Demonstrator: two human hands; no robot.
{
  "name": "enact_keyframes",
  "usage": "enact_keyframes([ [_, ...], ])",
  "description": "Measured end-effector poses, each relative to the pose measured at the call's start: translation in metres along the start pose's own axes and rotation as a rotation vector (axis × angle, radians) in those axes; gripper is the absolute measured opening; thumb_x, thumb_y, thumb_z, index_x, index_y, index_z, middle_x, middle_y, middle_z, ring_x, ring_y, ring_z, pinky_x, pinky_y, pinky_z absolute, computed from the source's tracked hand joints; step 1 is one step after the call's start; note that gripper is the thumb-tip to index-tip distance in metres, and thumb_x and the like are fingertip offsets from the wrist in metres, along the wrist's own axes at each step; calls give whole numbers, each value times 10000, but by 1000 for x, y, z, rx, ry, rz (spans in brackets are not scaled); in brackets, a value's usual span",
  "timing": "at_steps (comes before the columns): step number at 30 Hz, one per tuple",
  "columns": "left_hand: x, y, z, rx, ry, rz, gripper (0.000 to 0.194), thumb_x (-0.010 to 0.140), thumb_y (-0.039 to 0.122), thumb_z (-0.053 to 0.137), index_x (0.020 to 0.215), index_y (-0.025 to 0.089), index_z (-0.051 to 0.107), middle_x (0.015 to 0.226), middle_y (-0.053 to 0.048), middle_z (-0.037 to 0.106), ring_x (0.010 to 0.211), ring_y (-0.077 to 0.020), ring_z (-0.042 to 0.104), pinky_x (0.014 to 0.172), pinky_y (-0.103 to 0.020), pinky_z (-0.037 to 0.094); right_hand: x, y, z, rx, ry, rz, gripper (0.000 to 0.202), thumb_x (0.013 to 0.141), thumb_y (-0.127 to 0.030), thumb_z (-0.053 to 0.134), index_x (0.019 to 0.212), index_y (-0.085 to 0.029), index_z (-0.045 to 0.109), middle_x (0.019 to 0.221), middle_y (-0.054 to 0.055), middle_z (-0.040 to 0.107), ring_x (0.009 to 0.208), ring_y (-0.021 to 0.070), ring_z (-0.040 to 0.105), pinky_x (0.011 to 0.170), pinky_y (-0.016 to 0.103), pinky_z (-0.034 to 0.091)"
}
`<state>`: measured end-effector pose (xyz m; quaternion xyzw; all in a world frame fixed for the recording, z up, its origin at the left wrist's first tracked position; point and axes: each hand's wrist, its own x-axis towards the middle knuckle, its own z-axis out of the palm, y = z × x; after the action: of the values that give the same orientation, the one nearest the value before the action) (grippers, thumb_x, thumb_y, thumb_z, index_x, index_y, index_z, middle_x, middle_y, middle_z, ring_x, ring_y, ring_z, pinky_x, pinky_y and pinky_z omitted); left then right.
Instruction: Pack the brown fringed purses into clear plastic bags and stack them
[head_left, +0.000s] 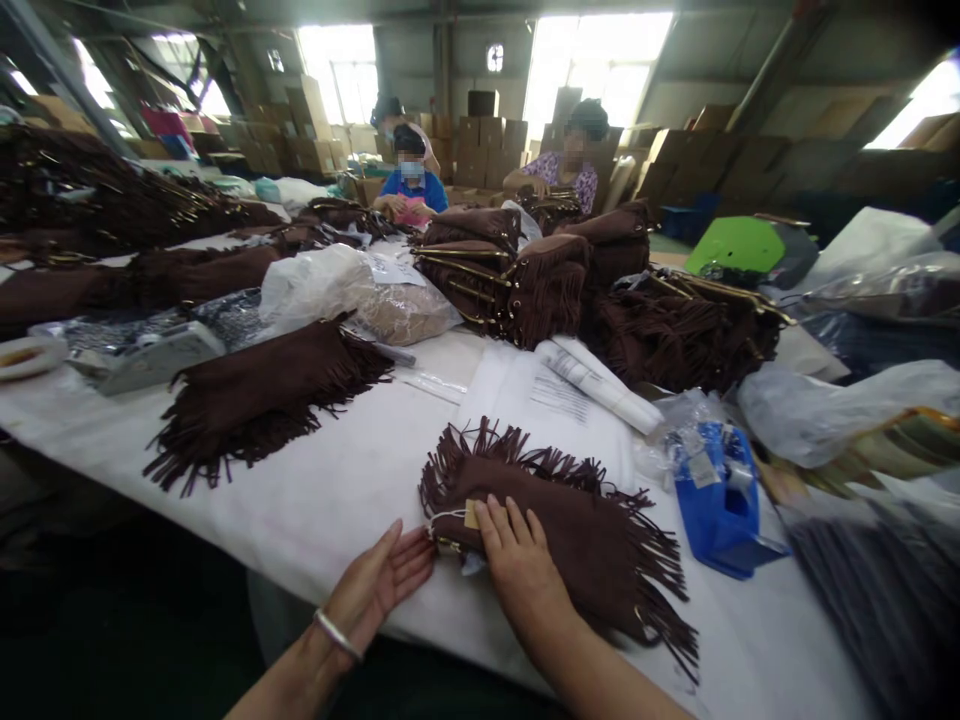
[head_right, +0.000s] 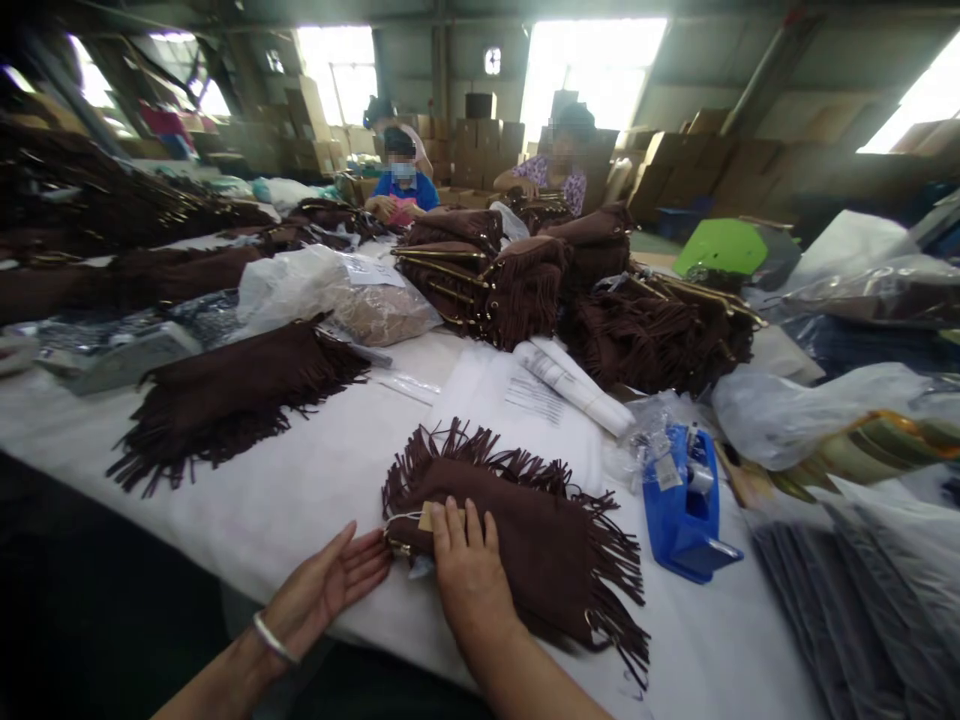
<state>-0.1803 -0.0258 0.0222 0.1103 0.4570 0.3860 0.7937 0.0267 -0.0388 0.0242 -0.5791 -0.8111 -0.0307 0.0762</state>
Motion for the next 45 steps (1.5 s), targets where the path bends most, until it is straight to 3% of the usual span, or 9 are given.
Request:
enact_keyframes([
  [5, 29, -6, 31, -149, -283, -2, 539, 885, 491, 466, 1239, 91, 533, 1172, -148, 632, 1119, -280, 572, 1001, -427, 423, -18, -6, 0, -28, 81, -13, 618, 780, 16, 387, 1372, -160, 409, 1404, 72, 423, 1257, 296, 428, 1007, 455, 419],
  [10, 55, 1, 46, 10, -289, -118, 578, 836, 539, 484, 1141, 65, 612, 1041, -170, 685, 1053, -339, 605, 934, -509, 456, -37, -11, 7, 3, 106, -65, 634, 779, -10, 402, 1400, -133, 356, 1432, 89, 373, 1266, 319, 410, 996, 447, 444],
  [17, 54, 11, 49, 551, -156, 430, 523, 846, 438, 529, 1267, 127, 518, 1270, -121, 572, 1229, -272, 476, 1084, -438, 323, -51, -14, 17, 147, 34, -93, 701, 846, -163, 496, 1462, -163, 160, 1485, 111, 243, 1335, 355, 272, 1024, 510, 397],
  [21, 57, -14, 57, 1413, -197, 840, 474, 879, 308, 470, 1333, 171, 447, 1445, -100, 368, 1374, -252, 229, 1136, -497, 168, -55, -10, 16, 295, -55, -117, 825, 830, -382, 576, 1468, -158, 102, 1513, 126, 119, 1376, 356, 129, 1079, 554, 278],
  [27, 55, -33, 55, 1894, -209, 1134, 472, 921, 271, 390, 1375, 143, 372, 1448, -138, 353, 1384, -276, 183, 1085, -533, 280, -91, 25, -10, 532, -116, -170, 582, 906, -331, 471, 1438, -237, 252, 1505, 62, 211, 1393, 273, 127, 1100, 542, 204],
  [30, 49, -34, 67, 1957, -340, 1277, 508, 919, 257, 405, 1411, 180, 307, 1445, -119, 366, 1377, -273, 214, 1084, -530, 289, -130, 41, -25, 715, -14, 35, 421, 932, -274, 422, 1352, -247, 419, 1430, 60, 395, 1350, 216, 289, 1096, 450, 270],
  [36, 37, -77, 103, 2181, -870, 1348, 671, 833, 293, 519, 1440, 204, 246, 1472, -89, 309, 1341, -288, 298, 1035, -445, 402, -188, 48, -27, 1391, 230, 835, 371, 952, -415, 362, 1100, -196, 622, 1020, 90, 676, 938, 208, 641, 857, 362, 493],
  [40, 45, -109, 114, 2300, -805, 1384, 785, 713, -5, 394, 1451, 163, 191, 1456, -120, 322, 1340, -267, 297, 1054, -448, 379, -198, 51, -17, 1790, 210, 1021, 451, 855, -463, 538, 1137, -116, 595, 1089, 159, 650, 972, 256, 642, 864, 405, 486],
  [45, 53, -109, 120, 2267, -804, 1484, 839, 704, -58, 311, 1465, 152, 29, 1430, -123, 376, 1305, -233, 369, 1022, -415, 429, -181, 56, -8, 2307, 292, 1038, 392, 785, -304, 593, 1108, -83, 582, 1098, 171, 654, 1022, 251, 628, 968, 435, 418],
])
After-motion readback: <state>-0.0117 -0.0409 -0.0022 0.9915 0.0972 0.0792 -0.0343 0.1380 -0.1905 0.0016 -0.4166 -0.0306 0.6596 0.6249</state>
